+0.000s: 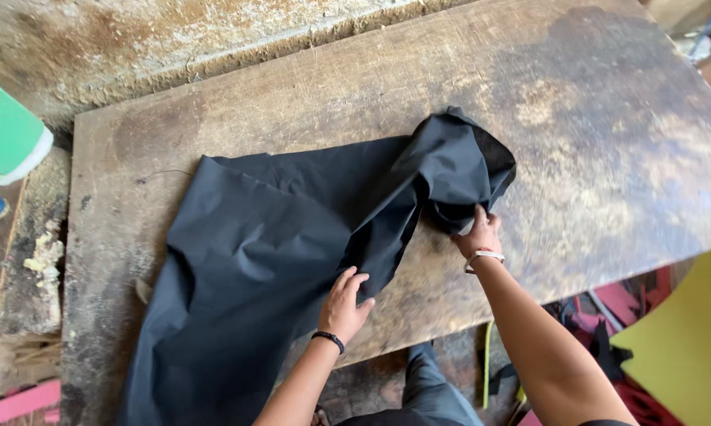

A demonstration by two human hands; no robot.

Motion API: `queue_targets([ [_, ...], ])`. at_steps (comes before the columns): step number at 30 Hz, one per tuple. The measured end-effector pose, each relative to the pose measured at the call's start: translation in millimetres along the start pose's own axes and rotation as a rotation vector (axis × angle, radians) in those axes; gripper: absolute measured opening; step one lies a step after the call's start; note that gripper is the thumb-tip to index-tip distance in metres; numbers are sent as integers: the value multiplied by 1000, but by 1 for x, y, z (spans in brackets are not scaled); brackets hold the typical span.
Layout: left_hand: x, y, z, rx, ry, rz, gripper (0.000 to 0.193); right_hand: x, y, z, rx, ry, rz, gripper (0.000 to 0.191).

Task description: The person spreads a black fabric sheet over a foam sheet on a workbench, then uses scissors to cut the fabric and trim strips from the edges. They stretch and handle the cut fabric strips, then lift and stack the foam sheets with fabric on a pile.

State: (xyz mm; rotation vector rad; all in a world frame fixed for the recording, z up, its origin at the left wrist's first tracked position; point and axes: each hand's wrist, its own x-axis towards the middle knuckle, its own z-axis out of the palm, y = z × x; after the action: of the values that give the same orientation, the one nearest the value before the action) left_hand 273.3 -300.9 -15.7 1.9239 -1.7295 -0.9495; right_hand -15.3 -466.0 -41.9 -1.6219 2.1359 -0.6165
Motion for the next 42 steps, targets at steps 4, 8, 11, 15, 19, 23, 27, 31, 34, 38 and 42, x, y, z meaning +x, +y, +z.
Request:
queue_targets([
  [4,45,27,24,278,33,-74,78,97,27,-26,-125,-141,-72,15],
  [8,52,22,34,405,37,-157,78,214,33,-144,-166,159,-398,24],
  [11,57,18,38,397,39,-224,77,267,21,-204,54,-186,5,24],
  [15,69,20,46,419,54,-273,74,214,12,-124,-155,-944,253,76],
  [19,95,26,54,337,195,-126,49,147,16,0,-399,-908,-205,60],
  [23,111,25,48,68,283,-133,25,171,22,-3,-152,-755,29,46],
  [27,121,31,38,-60,265,-84,20,176,16,-17,-142,-938,249,64],
  [31,126,29,39,-140,182,-120,19,149,14,17,49,-556,86,57],
  [34,128,12,46,-195,122,-117,20,153,13,13,535,-499,150,50],
  [38,135,-11,64,-505,174,-106,19,164,1,-28,186,-647,245,68],
  [42,143,-11,78,-734,128,-69,24,131,-20,-4,-74,-685,218,57],
])
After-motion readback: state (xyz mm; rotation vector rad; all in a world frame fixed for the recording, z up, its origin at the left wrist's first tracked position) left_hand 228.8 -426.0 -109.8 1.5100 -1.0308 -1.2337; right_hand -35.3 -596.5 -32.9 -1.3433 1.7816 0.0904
